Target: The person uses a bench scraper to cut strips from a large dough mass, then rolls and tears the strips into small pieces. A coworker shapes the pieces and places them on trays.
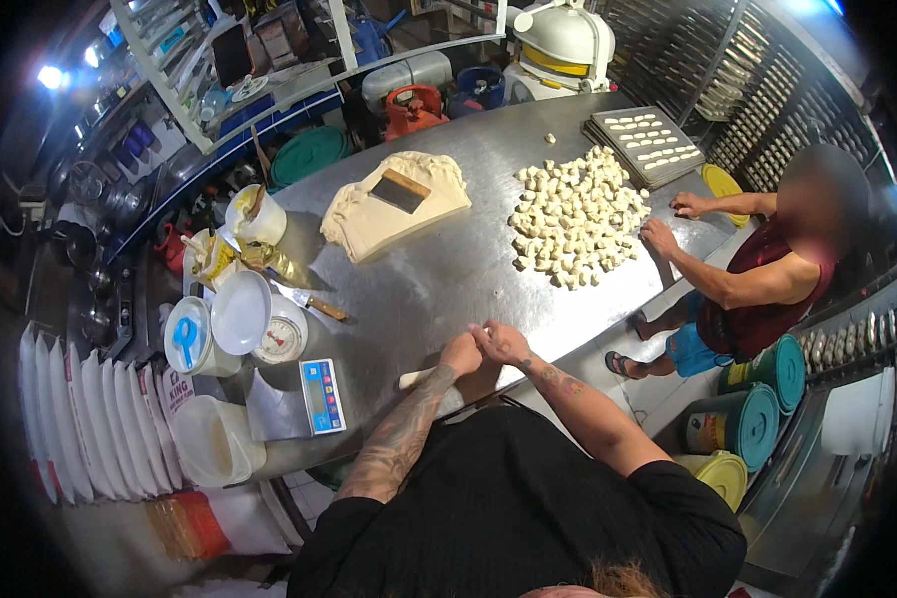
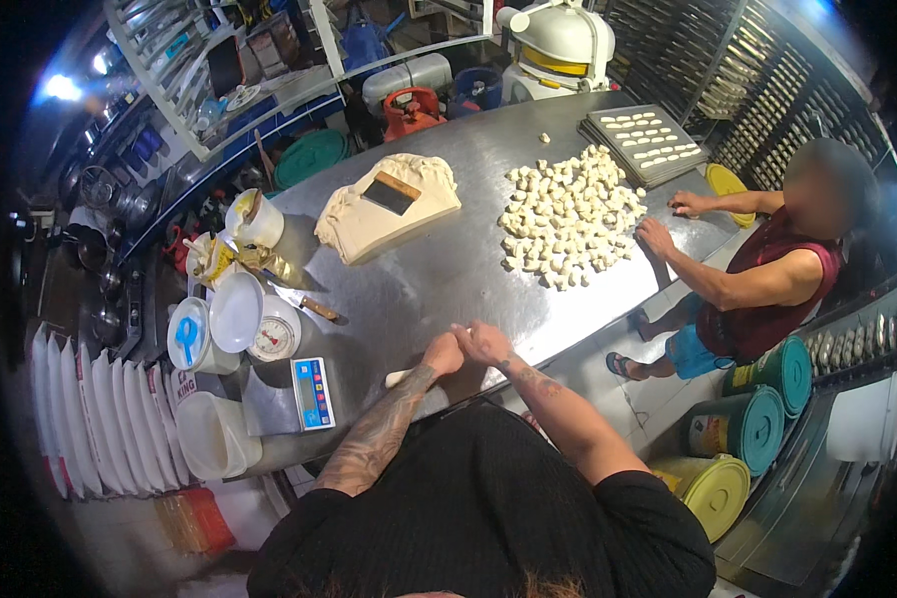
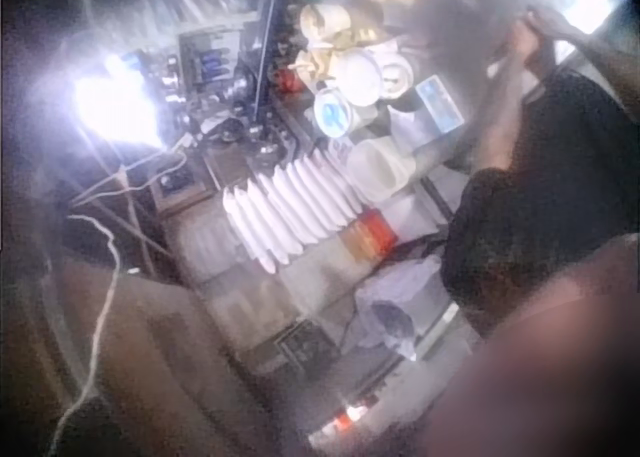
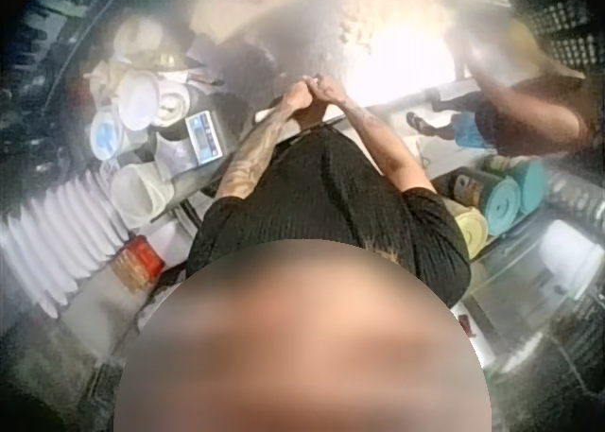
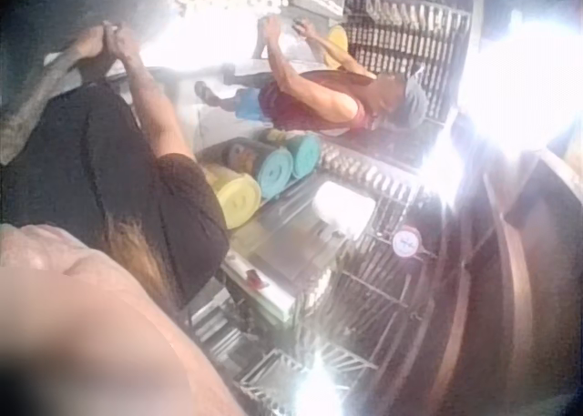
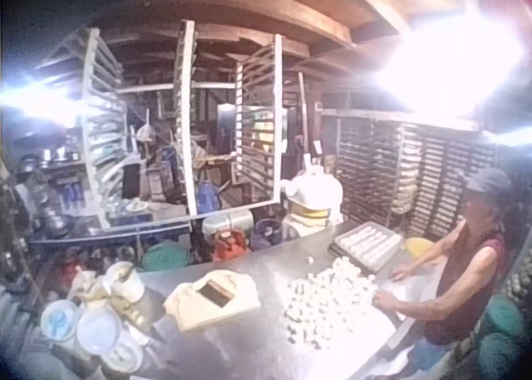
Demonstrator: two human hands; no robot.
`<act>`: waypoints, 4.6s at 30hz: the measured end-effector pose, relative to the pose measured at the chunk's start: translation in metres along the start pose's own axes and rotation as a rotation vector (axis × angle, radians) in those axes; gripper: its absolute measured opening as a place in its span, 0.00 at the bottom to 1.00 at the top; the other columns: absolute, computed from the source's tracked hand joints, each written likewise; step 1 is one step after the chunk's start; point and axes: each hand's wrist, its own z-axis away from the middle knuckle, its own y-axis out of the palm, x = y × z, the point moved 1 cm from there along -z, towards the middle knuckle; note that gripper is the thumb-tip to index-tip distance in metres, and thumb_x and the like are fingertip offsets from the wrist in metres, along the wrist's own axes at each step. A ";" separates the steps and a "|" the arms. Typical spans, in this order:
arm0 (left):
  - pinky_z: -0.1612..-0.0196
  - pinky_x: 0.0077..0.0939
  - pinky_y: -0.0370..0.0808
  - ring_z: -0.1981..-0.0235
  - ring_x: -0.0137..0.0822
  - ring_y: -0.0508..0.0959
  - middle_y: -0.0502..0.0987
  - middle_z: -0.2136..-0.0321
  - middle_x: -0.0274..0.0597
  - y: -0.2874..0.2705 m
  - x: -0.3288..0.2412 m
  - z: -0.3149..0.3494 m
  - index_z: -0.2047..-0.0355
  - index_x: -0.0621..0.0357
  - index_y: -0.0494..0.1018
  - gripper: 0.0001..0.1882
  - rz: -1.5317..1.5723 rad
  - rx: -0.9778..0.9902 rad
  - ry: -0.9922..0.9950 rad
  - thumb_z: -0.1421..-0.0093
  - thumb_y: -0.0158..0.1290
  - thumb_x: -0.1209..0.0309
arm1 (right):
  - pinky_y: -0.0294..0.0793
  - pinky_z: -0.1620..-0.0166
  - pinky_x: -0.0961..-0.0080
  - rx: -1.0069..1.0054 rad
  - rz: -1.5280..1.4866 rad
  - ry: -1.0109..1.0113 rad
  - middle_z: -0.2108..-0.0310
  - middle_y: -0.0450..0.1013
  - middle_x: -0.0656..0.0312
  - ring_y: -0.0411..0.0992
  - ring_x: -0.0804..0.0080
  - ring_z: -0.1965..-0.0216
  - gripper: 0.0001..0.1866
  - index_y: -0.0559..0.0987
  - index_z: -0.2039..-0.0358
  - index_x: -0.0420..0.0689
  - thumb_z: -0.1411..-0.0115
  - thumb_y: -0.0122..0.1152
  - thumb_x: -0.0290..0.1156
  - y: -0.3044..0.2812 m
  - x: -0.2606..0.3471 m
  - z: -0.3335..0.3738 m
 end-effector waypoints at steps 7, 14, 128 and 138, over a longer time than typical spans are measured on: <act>0.42 0.50 0.74 0.45 0.59 0.78 0.81 0.50 0.58 -0.038 -0.005 -0.054 0.51 0.61 0.81 0.22 0.021 -0.051 -0.002 0.36 0.55 0.57 | 0.77 0.47 0.56 0.242 -0.136 -0.416 0.55 0.80 0.44 0.77 0.41 0.50 0.21 0.81 0.48 0.42 0.33 0.56 0.43 -0.048 0.035 0.001; 0.43 0.50 0.74 0.45 0.61 0.78 0.80 0.50 0.64 -0.034 -0.008 -0.039 0.46 0.61 0.77 0.21 0.141 -0.150 0.093 0.32 0.52 0.59 | 0.77 0.50 0.59 -0.515 0.647 -0.499 0.51 0.76 0.52 0.75 0.51 0.49 0.17 0.84 0.51 0.50 0.42 0.67 0.37 -0.093 0.053 -0.047; 0.45 0.50 0.75 0.45 0.60 0.79 0.80 0.52 0.68 -0.022 0.003 -0.022 0.51 0.64 0.79 0.19 0.103 -0.075 0.101 0.34 0.52 0.62 | 0.76 0.51 0.47 -0.053 0.059 -0.212 0.61 0.80 0.39 0.78 0.37 0.55 0.27 0.83 0.61 0.39 0.32 0.51 0.53 0.011 0.002 -0.040; 0.51 0.50 0.77 0.53 0.58 0.83 0.83 0.60 0.62 -0.038 0.040 -0.080 0.61 0.67 0.81 0.31 0.416 -0.073 -0.074 0.35 0.51 0.45 | 0.77 0.52 0.54 0.250 -0.193 -0.275 0.59 0.80 0.53 0.79 0.49 0.56 0.15 0.85 0.56 0.45 0.39 0.56 0.35 -0.045 0.049 -0.008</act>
